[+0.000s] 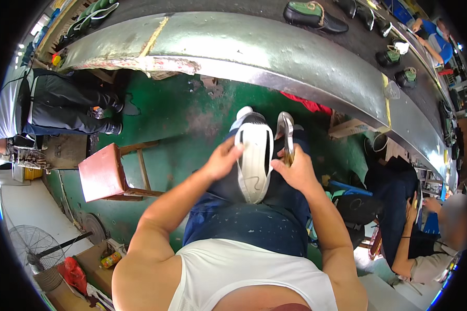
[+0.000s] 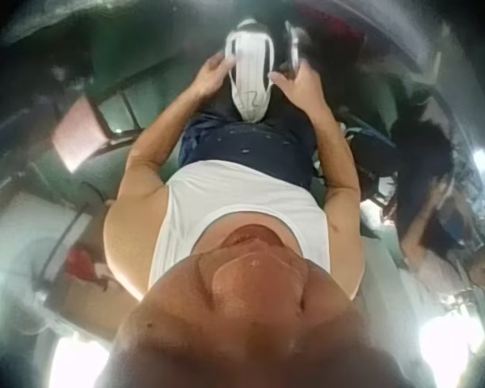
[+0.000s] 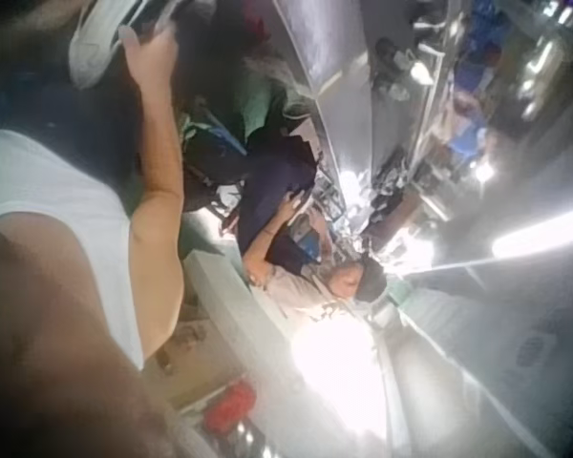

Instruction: Using specialized pliers and a hammer to pull and secure shoe upper material over a last on a conveyor line.

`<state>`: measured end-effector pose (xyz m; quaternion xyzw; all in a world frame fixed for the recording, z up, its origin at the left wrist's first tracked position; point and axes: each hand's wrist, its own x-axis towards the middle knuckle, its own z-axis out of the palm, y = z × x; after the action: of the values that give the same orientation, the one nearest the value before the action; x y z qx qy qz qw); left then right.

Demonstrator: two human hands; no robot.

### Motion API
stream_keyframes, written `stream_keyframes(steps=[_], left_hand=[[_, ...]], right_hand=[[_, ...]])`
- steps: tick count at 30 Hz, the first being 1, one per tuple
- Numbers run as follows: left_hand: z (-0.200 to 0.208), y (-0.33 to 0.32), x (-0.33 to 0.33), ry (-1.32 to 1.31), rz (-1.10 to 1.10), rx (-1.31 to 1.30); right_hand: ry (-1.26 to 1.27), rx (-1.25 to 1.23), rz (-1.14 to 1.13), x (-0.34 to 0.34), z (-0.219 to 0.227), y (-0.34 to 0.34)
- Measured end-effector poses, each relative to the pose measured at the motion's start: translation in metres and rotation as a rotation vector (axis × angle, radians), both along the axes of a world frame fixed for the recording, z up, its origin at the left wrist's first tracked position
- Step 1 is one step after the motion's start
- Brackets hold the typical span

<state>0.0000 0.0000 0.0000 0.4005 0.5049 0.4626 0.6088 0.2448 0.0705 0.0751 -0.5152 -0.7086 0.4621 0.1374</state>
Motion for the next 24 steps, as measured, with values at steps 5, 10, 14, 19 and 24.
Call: stream_keyframes(steps=[5, 10, 14, 19, 24], left_hand=[[-0.015, -0.027, 0.015, 0.486, 0.008, 0.296], [0.025, -0.012, 0.028, 0.739, -0.052, 0.3], [0.009, 0.001, 0.015, 0.747, -0.146, 0.138], [0.004, -0.006, 0.025, 0.876, 0.169, 0.393], [0.023, -0.02, 0.094, 0.733, -0.193, 0.22]], right_hand=[[0.414, -0.116, -0.018, 0.011, -0.085, -0.026], [0.291, -0.471, -0.05, 0.028, -0.049, -0.025], [0.356, -0.353, -0.109, 0.042, -0.052, -0.037], [0.422, -0.41, -0.26, 0.075, -0.071, -0.063], [0.299, -0.331, -0.325, 0.061, -0.065, -0.068]])
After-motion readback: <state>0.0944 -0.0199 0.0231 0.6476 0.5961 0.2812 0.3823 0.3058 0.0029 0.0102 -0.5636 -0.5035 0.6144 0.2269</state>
